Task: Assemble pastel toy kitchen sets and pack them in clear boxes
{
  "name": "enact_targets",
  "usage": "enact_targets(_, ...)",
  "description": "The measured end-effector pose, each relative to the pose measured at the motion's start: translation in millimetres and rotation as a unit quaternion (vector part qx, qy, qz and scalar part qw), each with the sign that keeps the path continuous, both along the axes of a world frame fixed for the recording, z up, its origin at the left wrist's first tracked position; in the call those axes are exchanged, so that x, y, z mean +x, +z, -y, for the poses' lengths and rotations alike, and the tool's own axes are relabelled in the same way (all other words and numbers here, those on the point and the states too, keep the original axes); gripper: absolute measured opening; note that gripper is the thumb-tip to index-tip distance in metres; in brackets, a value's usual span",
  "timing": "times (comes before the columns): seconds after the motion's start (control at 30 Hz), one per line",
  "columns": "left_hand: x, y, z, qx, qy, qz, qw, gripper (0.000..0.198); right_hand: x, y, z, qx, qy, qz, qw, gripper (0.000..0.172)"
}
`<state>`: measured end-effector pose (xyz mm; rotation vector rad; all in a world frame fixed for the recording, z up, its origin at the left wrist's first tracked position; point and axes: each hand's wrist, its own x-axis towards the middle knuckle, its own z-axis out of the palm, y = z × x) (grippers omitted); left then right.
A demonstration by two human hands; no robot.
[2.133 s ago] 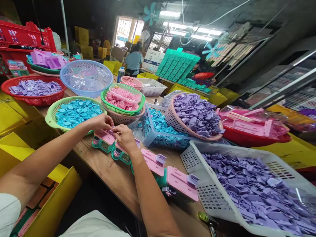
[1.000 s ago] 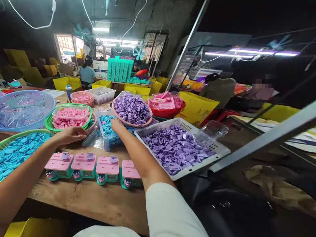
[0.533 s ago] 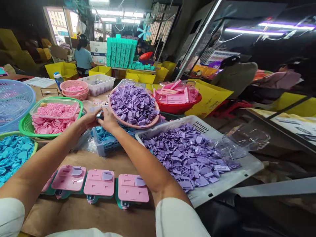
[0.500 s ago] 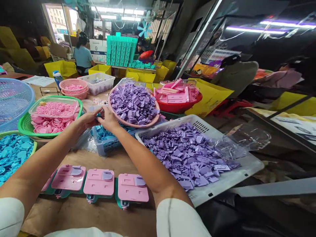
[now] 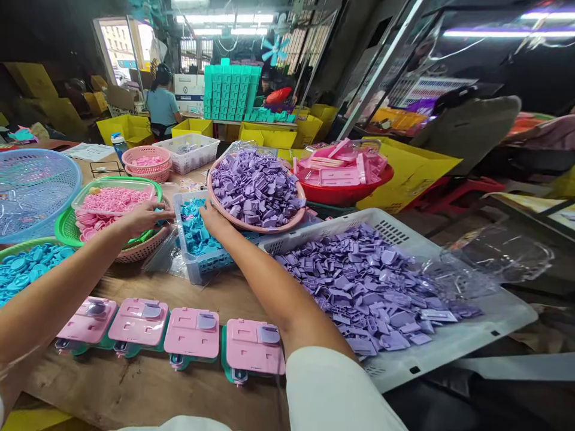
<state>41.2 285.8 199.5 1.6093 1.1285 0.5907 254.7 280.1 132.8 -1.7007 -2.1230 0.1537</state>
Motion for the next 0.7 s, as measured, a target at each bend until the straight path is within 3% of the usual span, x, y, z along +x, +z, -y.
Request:
enact_targets(0.17,20,-13.5,-8,0.139,-0.053,-0.116,0.982,0.017,-2,3.3,12,-0.073,-0.009,0.035,0.997,0.028)
enact_targets(0.3,34,-20.6,-17,0.167,-0.087,-0.136,0.973,0.013,8,4.8,33,-0.181,0.059,0.069,0.979,0.021)
enact_targets(0.4,43,-24.9,-18,0.181,-0.133,-0.161,0.961,0.013,10,6.6,33,-0.231,0.087,0.077,0.966,0.025)
enact_targets(0.5,50,-27.7,-16,0.219,-0.139,-0.19,0.947,0.013,4,8.8,18,-0.216,0.077,0.072,0.971,0.025)
enact_targets(0.6,51,-27.7,-18,0.257,-0.096,-0.2,0.941,0.016,-4,11.9,4,-0.141,0.034,0.053,0.988,0.017)
enact_targets(0.7,45,-25.8,-23,0.265,-0.054,-0.205,0.941,0.02,-10,18.2,6,-0.076,0.004,0.031,0.997,0.029)
